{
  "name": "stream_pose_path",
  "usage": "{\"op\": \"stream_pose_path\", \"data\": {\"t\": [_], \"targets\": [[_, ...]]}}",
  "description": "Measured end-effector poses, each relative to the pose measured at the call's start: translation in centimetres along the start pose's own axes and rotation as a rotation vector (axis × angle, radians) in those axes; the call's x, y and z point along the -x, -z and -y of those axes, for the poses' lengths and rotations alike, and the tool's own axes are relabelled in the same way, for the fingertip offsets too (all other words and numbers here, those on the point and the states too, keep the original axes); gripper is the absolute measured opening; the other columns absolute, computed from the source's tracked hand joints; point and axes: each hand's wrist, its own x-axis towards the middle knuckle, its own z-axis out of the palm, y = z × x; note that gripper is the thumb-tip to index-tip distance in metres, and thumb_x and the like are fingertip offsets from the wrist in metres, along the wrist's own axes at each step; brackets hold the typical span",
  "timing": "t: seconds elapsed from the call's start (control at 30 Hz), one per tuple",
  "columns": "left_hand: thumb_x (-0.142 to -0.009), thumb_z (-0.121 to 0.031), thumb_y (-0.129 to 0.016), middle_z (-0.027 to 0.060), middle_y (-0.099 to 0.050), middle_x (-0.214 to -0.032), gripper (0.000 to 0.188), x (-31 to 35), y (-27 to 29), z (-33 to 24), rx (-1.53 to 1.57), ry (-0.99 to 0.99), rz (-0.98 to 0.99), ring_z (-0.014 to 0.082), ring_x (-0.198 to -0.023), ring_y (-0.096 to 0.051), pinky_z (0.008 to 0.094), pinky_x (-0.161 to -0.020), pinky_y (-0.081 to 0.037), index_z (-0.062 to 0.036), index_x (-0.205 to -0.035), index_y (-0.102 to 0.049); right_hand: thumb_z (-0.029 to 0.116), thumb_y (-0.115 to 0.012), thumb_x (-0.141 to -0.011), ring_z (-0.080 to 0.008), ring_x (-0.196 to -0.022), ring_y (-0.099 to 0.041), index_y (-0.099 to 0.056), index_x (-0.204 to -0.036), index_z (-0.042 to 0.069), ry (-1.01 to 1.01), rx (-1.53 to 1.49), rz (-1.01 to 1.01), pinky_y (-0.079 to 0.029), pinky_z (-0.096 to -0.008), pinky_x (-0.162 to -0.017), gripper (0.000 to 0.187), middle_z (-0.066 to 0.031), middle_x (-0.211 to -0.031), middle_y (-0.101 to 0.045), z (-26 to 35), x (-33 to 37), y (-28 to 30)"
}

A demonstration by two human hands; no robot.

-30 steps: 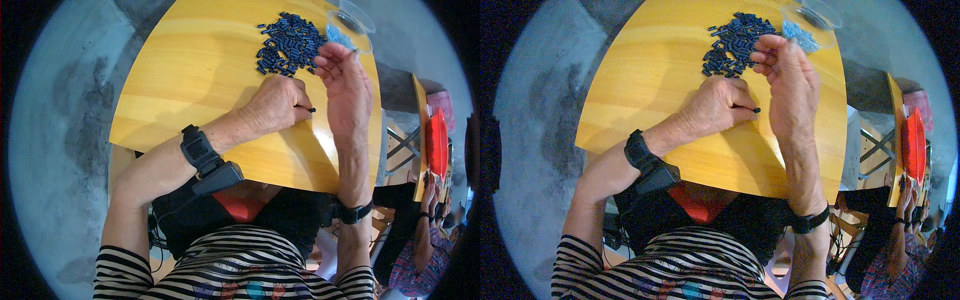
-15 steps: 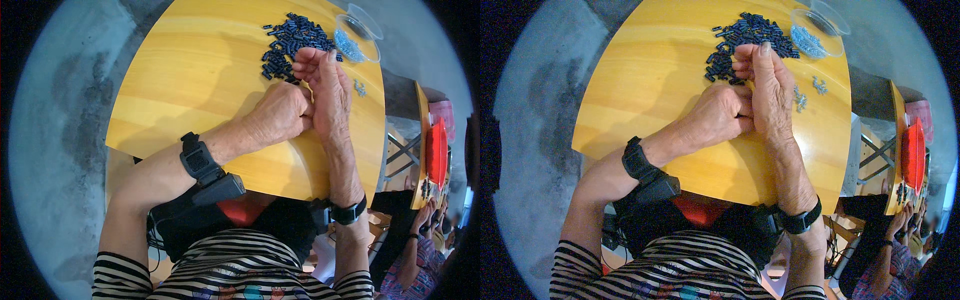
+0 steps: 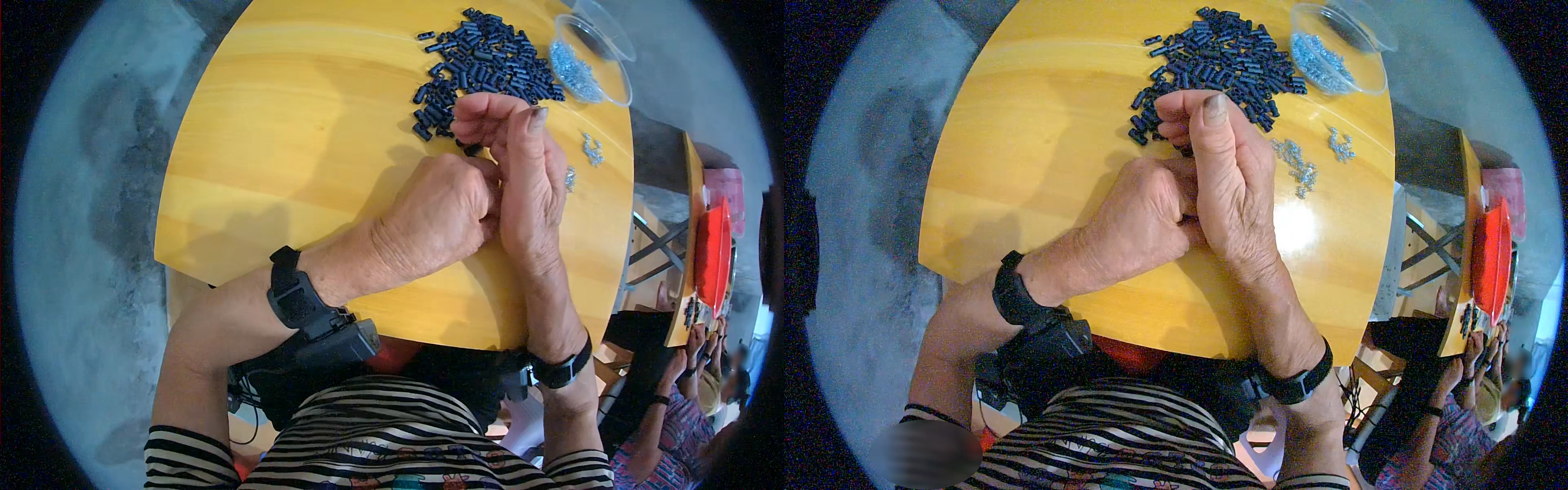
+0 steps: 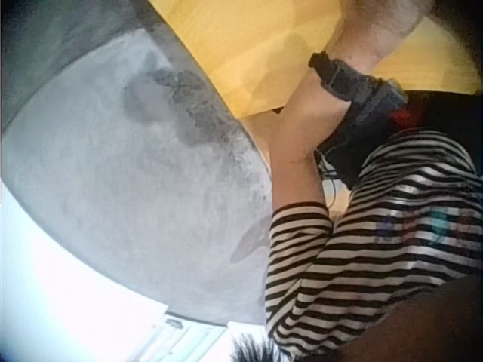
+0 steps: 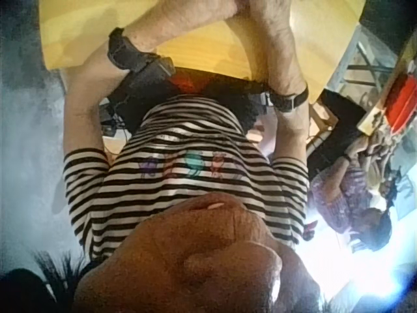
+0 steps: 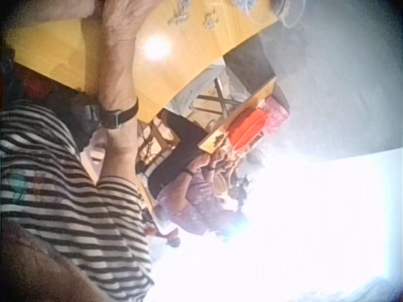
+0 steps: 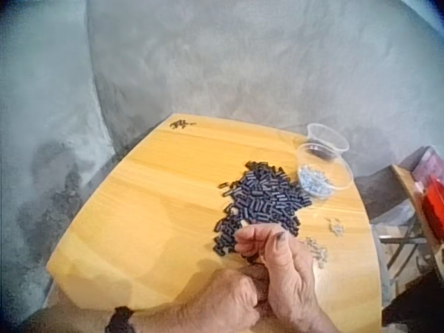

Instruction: Manually assembling small plastic connectors or components at a workshop table.

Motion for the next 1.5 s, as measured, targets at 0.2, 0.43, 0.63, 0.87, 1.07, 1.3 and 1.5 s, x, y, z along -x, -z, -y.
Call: {"op": "stream_pose_path", "data": {"t": [0.2,0.43,0.63,0.87,1.07,1.3,1.5], "targets": [[-0.063,-0.005,-0.066,0.0139,-0.062,-0.074,0.007,-0.1,0.7,-0.2,-0.053,0.023,-0.022,0.0324,-0.068,-0.061,0.0399,-0.060,-0.048,-0.0020,-0.069,-0.063,0.049,-0.025,-0.096,-0.0170,-0.088,-0.054,-0.055,-0.101,-0.005,0.036,0.033,0.046,-0.043,-0.0289,-0.083,0.062,-0.0105,-0.095,-0.059,-0.3,-0.3,-0.4],[-0.063,-0.007,-0.067,0.0141,-0.062,-0.072,0.010,-0.5,0.9,-0.6,-0.106,0.037,-0.028,0.0328,-0.068,-0.061,0.0403,-0.059,-0.048,-0.0019,-0.070,-0.062,0.050,-0.026,-0.095,-0.0181,-0.088,-0.054,-0.056,-0.101,-0.004,0.152,0.121,0.077,-0.042,-0.0303,-0.084,0.063,-0.0112,-0.093,-0.059,-0.4,-0.6,0.0],[-0.063,-0.010,-0.068,0.0137,-0.062,-0.073,0.013,-1.1,0.6,-0.3,-0.020,0.045,-0.023,0.0324,-0.068,-0.061,0.0392,-0.060,-0.048,-0.0029,-0.073,-0.063,0.041,-0.036,-0.095,-0.0182,-0.086,-0.056,-0.058,-0.099,-0.003,0.176,0.064,0.035,-0.043,-0.0299,-0.079,0.049,-0.0108,-0.090,-0.058,-1.3,-0.9,0.3],[-0.067,-0.005,-0.071,0.0112,-0.064,-0.067,0.013,-1.4,0.7,-0.3,-0.042,0.065,0.023,0.0200,-0.064,-0.064,0.0304,-0.058,-0.048,0.0005,-0.072,-0.062,0.042,-0.036,-0.096,-0.0154,-0.088,-0.055,-0.058,-0.101,-0.002,0.125,0.011,0.035,-0.044,-0.0290,-0.082,0.049,-0.0077,-0.096,-0.060,-0.9,-1.1,0.8],[-0.068,-0.005,-0.070,0.0104,-0.065,-0.072,0.015,-1.1,0.5,-0.2,-0.055,0.107,-0.004,0.0190,-0.069,-0.064,0.0306,-0.062,-0.050,0.0006,-0.078,-0.061,0.032,-0.045,-0.093,-0.0314,-0.078,-0.056,-0.058,-0.090,-0.003,0.341,0.022,0.027,-0.044,-0.0355,-0.071,0.038,-0.0169,-0.081,-0.057,-1.9,-1.4,0.2],[-0.069,-0.006,-0.071,0.0092,-0.065,-0.076,0.019,-1.3,0.7,0.3,-0.048,0.130,-0.001,0.0176,-0.073,-0.063,0.0302,-0.064,-0.050,0.0013,-0.082,-0.059,0.029,-0.049,-0.091,-0.0314,-0.078,-0.055,-0.058,-0.089,-0.003,0.315,0.055,0.027,-0.044,-0.0362,-0.073,0.033,-0.0168,-0.080,-0.058,-1.8,-1.7,0.1],[-0.068,-0.010,-0.068,0.0149,-0.062,-0.071,0.013,-1.9,0.0,0.6,0.032,-0.002,-0.120,0.0318,-0.070,-0.063,0.0382,-0.059,-0.048,-0.0022,-0.076,-0.062,0.005,-0.059,-0.078,-0.0202,-0.085,-0.057,-0.062,-0.089,-0.001,0.553,0.343,-0.002,-0.045,-0.0302,-0.076,0.013,-0.0107,-0.089,-0.059,0.6,-1.2,2.2]]}}
